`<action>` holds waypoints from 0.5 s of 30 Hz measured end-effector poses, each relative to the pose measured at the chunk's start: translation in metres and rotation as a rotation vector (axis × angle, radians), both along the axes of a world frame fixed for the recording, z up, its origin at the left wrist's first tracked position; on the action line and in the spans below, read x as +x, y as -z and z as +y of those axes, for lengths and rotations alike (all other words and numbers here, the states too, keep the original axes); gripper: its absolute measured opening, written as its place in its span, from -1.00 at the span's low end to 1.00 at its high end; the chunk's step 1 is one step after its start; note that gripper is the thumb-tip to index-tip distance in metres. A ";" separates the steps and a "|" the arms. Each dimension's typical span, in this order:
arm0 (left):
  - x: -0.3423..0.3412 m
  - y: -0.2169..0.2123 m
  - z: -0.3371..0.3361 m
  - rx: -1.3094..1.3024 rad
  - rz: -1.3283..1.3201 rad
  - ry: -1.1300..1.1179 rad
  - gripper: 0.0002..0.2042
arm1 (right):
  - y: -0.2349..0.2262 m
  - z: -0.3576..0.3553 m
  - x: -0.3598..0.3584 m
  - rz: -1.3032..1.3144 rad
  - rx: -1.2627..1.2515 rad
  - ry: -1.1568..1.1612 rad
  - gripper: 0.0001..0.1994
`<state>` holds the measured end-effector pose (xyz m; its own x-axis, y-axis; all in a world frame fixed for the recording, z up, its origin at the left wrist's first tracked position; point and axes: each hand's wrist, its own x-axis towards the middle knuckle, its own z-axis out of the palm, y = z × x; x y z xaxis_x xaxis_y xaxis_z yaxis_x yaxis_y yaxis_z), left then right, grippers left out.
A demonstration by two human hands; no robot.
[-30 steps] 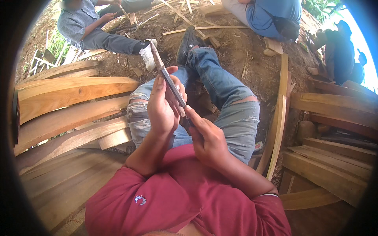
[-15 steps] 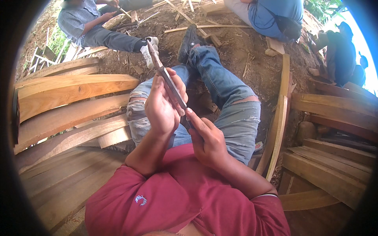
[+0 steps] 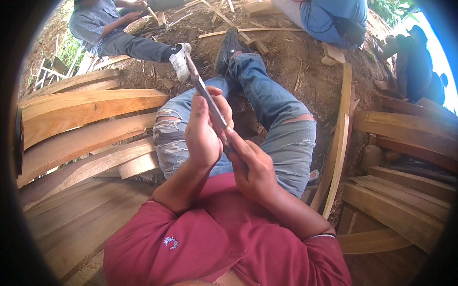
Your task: The person sits on the ground and uses a chisel to carve and shape a small piece of wood. They hold the wood in their left hand and the chisel in their right, repeatedly scraping the surface to remove thin shavings. The person occasionally repositions the wood to work on different edges.
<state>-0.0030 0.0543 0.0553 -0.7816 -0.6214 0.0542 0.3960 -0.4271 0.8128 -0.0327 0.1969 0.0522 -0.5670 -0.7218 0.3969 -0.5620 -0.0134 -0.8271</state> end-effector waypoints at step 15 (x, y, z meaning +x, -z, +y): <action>-0.003 -0.006 0.014 0.107 -0.004 -0.059 -0.68 | 0.003 -0.001 0.003 0.032 -0.061 0.006 -0.45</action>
<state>-0.0056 0.0686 0.0610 -0.7438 -0.6681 -0.0181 0.4197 -0.4880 0.7653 -0.0298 0.1959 0.0494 -0.5581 -0.6921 0.4578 -0.5880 -0.0594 -0.8067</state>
